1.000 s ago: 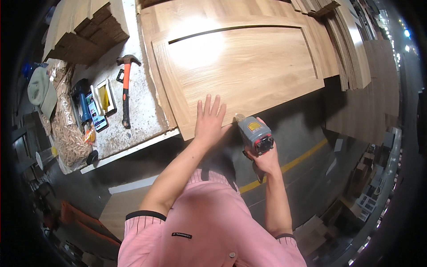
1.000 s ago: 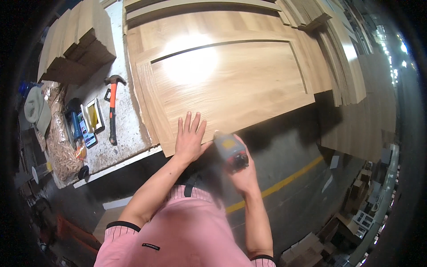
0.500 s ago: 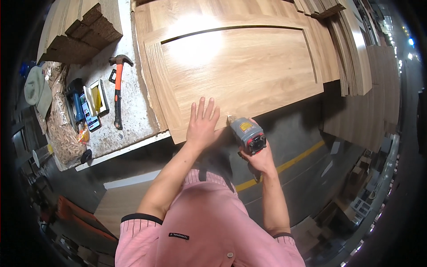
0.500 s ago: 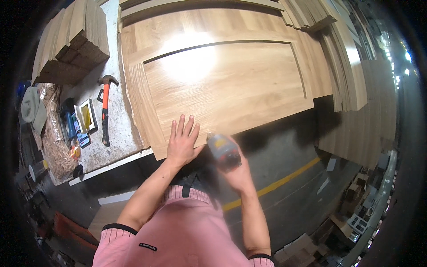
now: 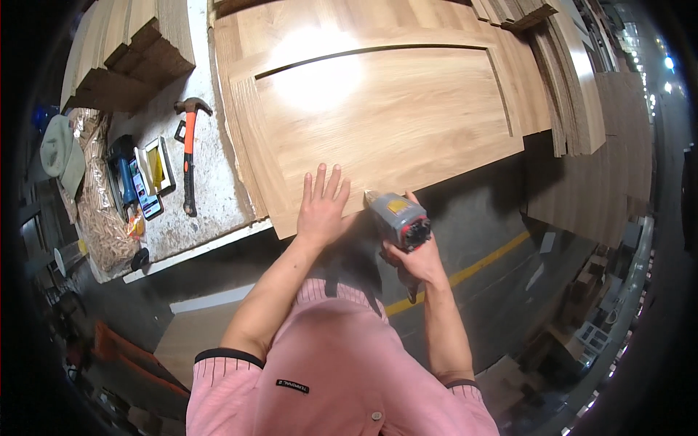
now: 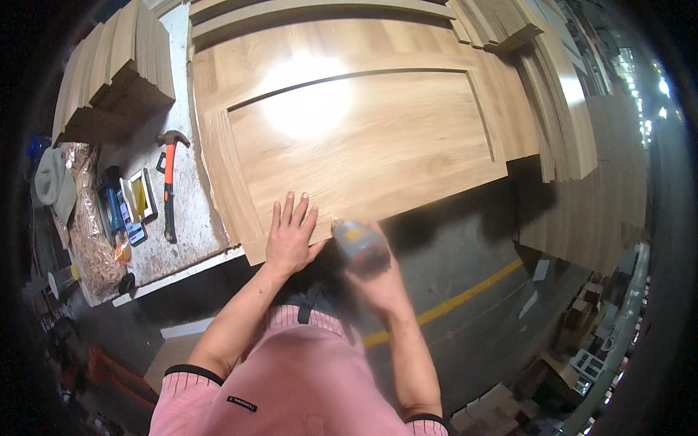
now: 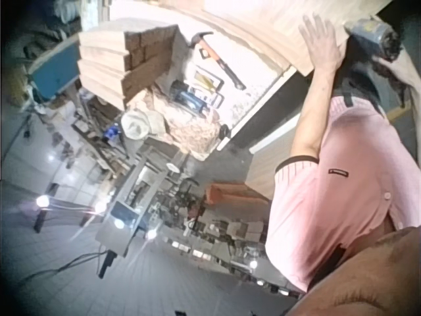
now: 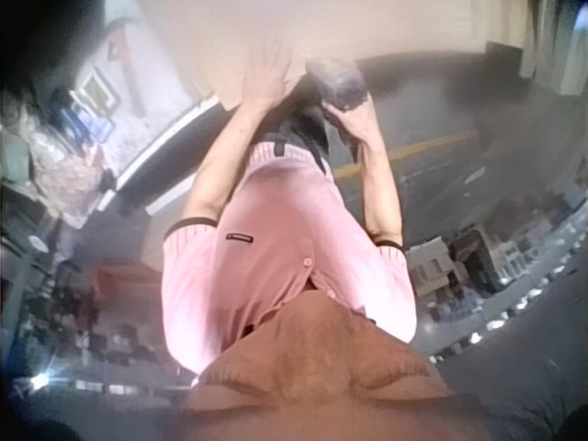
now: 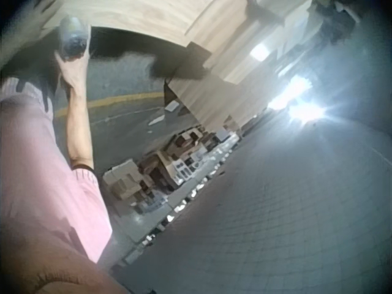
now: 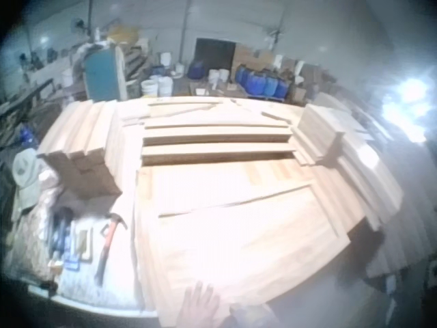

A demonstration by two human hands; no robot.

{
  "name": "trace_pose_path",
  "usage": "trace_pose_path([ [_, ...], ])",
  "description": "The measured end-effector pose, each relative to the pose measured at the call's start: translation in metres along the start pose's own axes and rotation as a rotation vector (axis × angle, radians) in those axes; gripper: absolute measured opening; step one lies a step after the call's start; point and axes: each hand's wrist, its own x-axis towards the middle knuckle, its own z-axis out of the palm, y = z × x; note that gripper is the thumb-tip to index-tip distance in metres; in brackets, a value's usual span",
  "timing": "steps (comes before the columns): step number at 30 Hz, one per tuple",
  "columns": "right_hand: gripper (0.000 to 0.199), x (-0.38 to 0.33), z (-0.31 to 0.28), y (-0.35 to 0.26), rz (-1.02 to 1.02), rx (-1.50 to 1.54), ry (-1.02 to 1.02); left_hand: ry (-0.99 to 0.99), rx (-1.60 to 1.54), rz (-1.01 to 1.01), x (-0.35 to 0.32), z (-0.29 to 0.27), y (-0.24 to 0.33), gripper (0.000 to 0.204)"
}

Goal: The person carries wooden boards to a workbench, aligns wooden strips onto a panel, and fastens them with a pneumatic nail gun. The person then taps the wooden pieces with a hammer.

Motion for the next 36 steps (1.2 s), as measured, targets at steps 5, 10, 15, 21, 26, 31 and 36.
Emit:
trace_pose_path([
  [5, 0.088, -0.010, -0.054, 0.021, 0.008, 0.184, 0.099, -0.003, -0.004, -0.041, 0.006, -0.003, 0.013, 0.076],
  [10, 0.088, 0.005, -0.103, 0.036, -0.033, 0.116, 0.132, 0.023, 0.004, -0.039, 0.041, 0.019, 0.064, 0.073],
  [15, 0.081, 0.031, -0.121, 0.030, -0.106, 0.067, 0.093, 0.097, -0.030, 0.041, 0.095, 0.043, 0.111, 0.063],
  [21, 0.078, 0.047, -0.138, 0.029, -0.020, 0.033, 0.033, 0.094, -0.090, 0.018, 0.102, 0.058, 0.119, 0.060],
  [26, 0.078, 0.053, -0.148, 0.031, 0.021, 0.071, -0.017, 0.068, -0.082, 0.013, 0.103, 0.056, 0.120, 0.061],
  [31, 0.082, 0.055, -0.152, 0.029, 0.023, 0.079, -0.026, 0.049, -0.078, 0.020, 0.102, 0.056, 0.120, 0.063],
  [36, 0.083, 0.057, -0.152, 0.037, -0.079, -0.034, -0.015, 0.064, -0.095, 0.024, 0.103, 0.056, 0.119, 0.064],
])
